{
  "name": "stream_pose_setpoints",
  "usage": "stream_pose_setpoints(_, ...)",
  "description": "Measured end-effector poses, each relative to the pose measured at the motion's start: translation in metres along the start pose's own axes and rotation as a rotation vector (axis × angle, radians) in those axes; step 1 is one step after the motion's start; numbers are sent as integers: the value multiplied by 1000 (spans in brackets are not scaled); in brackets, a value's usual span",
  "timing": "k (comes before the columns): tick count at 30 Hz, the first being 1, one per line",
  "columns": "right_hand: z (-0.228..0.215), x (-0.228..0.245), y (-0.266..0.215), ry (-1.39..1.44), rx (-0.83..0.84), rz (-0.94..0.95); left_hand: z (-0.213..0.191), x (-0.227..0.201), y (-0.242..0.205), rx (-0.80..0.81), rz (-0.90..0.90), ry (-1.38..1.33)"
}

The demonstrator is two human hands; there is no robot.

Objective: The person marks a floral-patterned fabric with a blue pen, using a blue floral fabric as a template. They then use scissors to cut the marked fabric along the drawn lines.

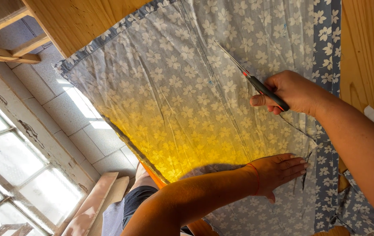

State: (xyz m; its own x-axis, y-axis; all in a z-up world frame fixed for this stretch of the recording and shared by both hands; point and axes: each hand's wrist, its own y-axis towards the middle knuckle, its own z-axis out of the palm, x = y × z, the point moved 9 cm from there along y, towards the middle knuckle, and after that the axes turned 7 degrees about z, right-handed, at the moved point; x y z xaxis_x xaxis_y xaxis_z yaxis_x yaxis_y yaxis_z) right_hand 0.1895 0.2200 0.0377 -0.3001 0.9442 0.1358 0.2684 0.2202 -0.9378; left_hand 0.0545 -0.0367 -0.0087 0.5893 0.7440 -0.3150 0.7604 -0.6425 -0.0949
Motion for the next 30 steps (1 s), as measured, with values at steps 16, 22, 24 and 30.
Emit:
stream_pose_setpoints(16,-1,31,0,-40,1,-15,-2,1,-3,15,7,18)
stream_pose_setpoints(22,1,44,-2,-63,10,-5,-4,2,-4,0,1,8)
stream_pose_setpoints(24,0,44,-4,-5,1,-15,-5,3,-5,20,7,4)
stream_pose_setpoints(30,2,43,1,58,0,-18,-5,3,-6,32,7,16)
